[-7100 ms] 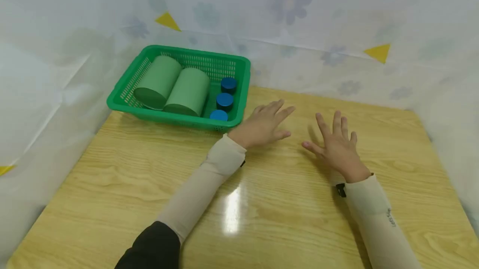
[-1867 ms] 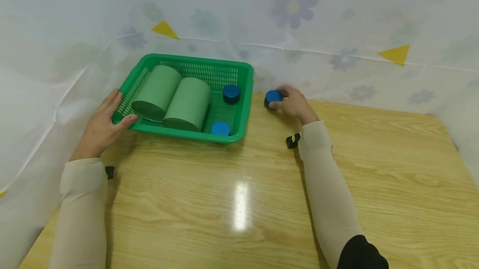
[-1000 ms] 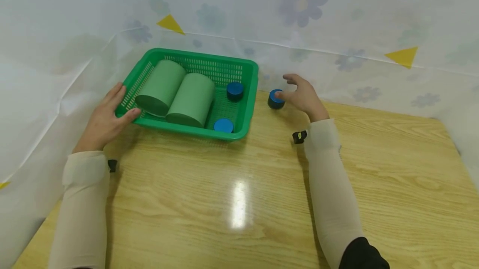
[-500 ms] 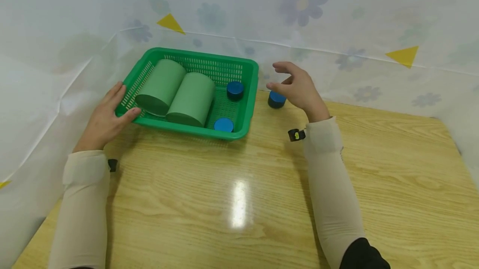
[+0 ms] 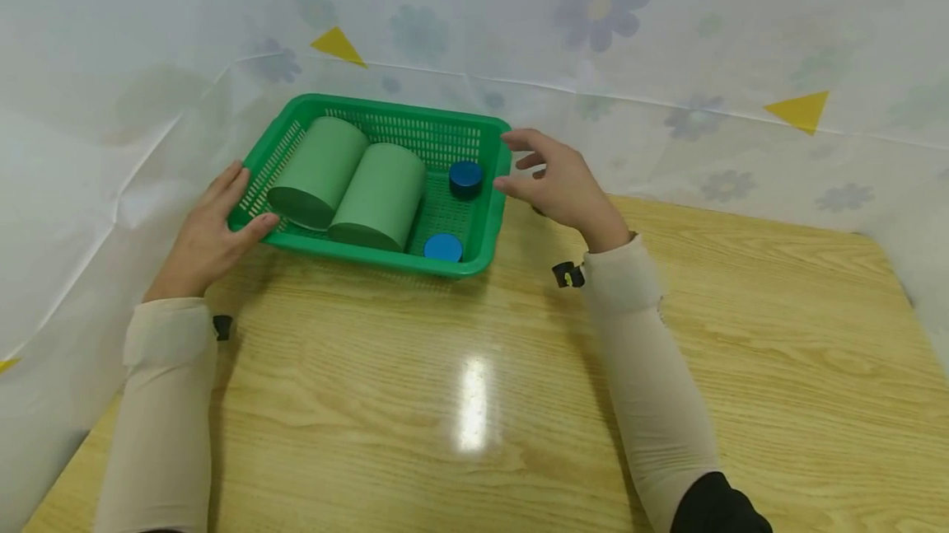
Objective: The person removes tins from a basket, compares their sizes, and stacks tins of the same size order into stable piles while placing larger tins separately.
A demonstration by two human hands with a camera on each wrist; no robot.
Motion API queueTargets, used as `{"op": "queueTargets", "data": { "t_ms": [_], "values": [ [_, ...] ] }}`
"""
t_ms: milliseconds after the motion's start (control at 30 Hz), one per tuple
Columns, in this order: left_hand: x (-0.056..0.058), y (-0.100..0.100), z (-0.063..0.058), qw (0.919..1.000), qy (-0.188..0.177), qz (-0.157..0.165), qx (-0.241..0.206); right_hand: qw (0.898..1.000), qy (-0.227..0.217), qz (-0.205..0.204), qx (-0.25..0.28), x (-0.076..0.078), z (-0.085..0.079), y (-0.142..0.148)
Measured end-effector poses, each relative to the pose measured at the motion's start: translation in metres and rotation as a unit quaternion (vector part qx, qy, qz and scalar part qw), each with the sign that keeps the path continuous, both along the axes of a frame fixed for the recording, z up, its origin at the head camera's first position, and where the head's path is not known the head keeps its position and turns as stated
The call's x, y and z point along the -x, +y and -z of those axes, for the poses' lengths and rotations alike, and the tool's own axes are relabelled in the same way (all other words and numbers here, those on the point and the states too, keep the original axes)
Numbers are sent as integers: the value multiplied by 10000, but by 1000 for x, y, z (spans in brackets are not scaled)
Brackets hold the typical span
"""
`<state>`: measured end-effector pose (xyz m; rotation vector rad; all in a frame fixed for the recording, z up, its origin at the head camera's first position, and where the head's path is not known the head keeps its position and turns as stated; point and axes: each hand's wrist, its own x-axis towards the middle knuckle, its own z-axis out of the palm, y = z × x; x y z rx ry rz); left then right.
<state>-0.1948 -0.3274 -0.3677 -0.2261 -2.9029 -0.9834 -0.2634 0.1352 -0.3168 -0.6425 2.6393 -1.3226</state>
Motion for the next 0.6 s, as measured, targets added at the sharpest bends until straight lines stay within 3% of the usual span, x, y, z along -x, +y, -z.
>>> {"op": "queueTargets", "data": {
  "t_ms": [167,400,500,600],
  "values": [
    [0,0,0,10000,-7,-19,29,9988,186,-370,-263,-6,4,-21],
    [-1,-1,2,10000,-20,-52,23,9959,64,-749,-510,-12,14,-47],
    [0,0,1,10000,-24,-36,1,9911,218,-913,-942,-15,19,-59],
    [1,0,1,10000,-12,-25,-21,9760,550,-1153,-1766,-17,24,-70]
  ]
}}
